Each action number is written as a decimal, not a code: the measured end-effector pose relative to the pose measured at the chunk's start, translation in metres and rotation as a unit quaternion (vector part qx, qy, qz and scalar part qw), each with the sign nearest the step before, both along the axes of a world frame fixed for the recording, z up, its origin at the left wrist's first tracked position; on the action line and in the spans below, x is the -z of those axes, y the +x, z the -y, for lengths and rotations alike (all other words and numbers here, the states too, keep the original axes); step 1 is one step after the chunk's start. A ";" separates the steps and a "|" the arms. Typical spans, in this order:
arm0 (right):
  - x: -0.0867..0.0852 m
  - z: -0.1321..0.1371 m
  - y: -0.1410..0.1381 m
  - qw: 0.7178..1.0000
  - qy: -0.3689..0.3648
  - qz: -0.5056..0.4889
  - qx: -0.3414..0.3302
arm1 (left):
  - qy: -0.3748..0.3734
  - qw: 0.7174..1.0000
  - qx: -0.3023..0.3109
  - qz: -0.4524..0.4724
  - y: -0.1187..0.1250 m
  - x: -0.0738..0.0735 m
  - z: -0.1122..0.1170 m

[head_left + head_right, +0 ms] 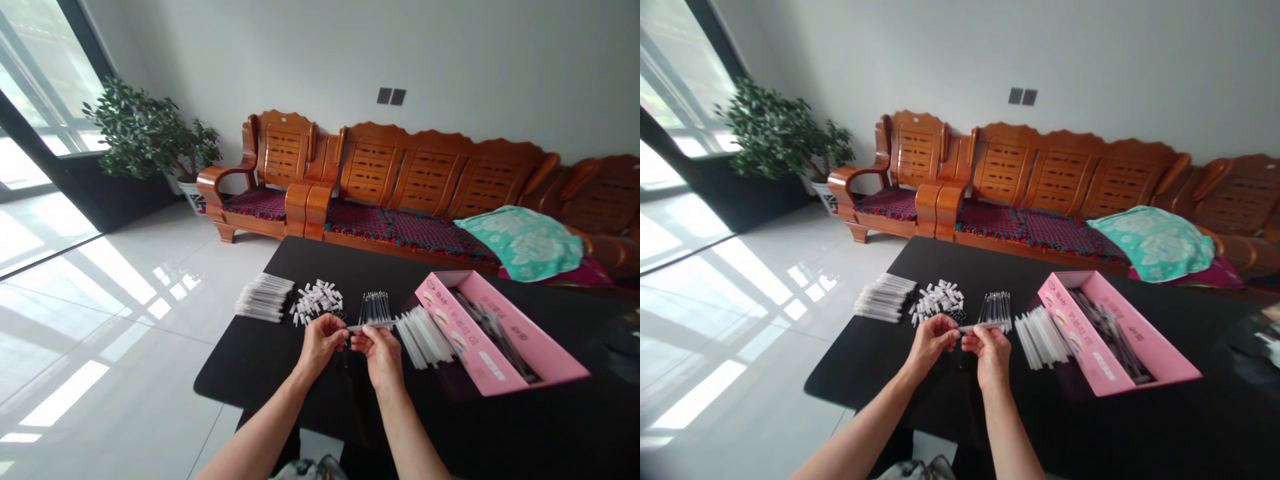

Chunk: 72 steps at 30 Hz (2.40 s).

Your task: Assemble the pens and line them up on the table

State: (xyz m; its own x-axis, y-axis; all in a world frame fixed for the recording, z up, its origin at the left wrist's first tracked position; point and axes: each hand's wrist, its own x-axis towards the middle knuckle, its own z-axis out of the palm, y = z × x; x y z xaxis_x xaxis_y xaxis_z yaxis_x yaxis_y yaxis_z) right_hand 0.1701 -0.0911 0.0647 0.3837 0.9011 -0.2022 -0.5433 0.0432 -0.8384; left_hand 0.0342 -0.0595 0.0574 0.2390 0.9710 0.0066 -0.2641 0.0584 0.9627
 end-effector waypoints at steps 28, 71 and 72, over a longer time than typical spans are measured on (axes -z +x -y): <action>0.001 0.001 -0.001 1.000 -0.020 0.005 0.000 | 0.005 0.999 0.006 -0.042 -0.003 0.005 -0.001; 0.013 0.013 0.017 0.991 -0.054 0.054 -0.108 | 0.120 0.766 -0.100 -0.623 -0.082 0.034 -0.051; 0.013 0.013 0.017 0.990 -0.053 0.061 -0.114 | 0.118 0.764 -0.100 -0.626 -0.081 0.035 -0.051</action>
